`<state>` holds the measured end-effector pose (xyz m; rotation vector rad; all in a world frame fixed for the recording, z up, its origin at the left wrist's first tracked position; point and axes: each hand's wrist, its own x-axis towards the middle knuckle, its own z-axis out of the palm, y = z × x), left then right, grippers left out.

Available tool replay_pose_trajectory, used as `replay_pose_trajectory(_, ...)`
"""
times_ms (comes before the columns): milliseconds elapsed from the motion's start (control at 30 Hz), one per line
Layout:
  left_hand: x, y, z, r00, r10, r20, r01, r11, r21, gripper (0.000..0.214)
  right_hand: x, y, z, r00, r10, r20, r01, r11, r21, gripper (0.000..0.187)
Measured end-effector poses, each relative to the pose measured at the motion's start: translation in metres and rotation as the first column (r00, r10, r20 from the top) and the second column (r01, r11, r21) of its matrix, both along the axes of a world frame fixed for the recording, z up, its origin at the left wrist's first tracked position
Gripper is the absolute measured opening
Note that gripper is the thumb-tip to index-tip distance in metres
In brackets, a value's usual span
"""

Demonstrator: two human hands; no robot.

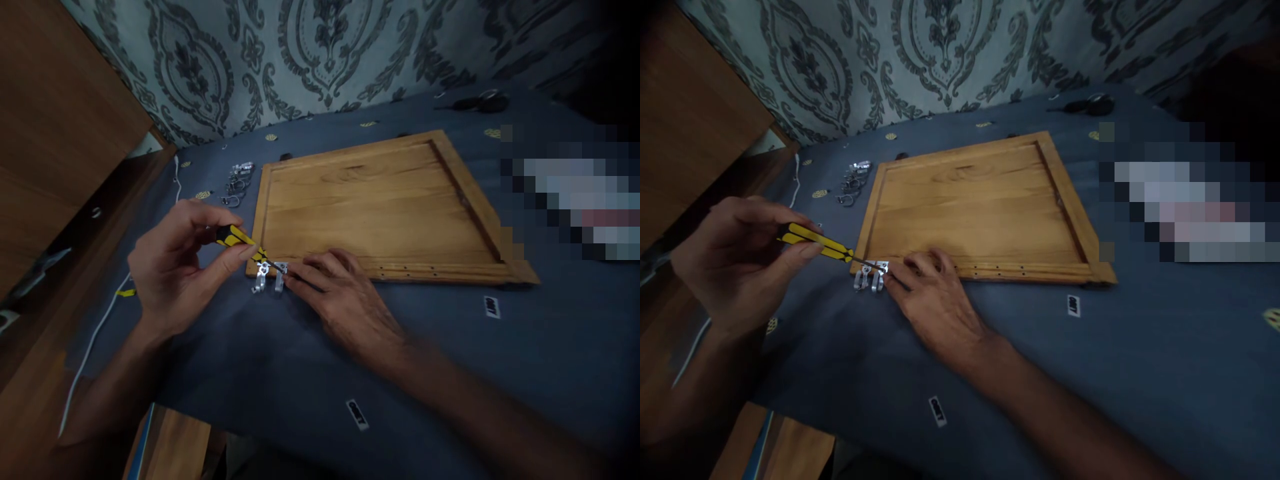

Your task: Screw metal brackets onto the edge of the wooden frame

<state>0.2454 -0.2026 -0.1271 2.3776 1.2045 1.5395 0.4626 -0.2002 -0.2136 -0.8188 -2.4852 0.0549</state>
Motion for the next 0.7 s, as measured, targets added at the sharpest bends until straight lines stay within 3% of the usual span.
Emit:
replay_pose_trajectory(167, -0.0030, 0.0012, 0.0008, 0.997, -0.071, -0.021, 0.072, 0.997, 0.016, 0.030, 0.0011, 0.0005, -0.0004, 1.000, 0.005, -0.006, -0.005, 1.000, 0.012, 0.024)
replay_pose_trajectory(533, -0.0023, -0.0023, 0.0034, 0.997, -0.043, -0.068, 0.040, 0.998, -0.038, 0.029, 0.0013, 0.0007, -0.0017, 1.000, 0.011, 0.008, -0.011, 1.000, -0.018, 0.031)
replay_pose_trajectory(700, -0.0034, 0.0002, 0.0034, 0.992, -0.079, -0.095, 0.081, 0.996, 0.023, 0.030, 0.0010, 0.0003, -0.0019, 1.000, 0.014, 0.000, -0.014, 0.999, -0.035, 0.035)
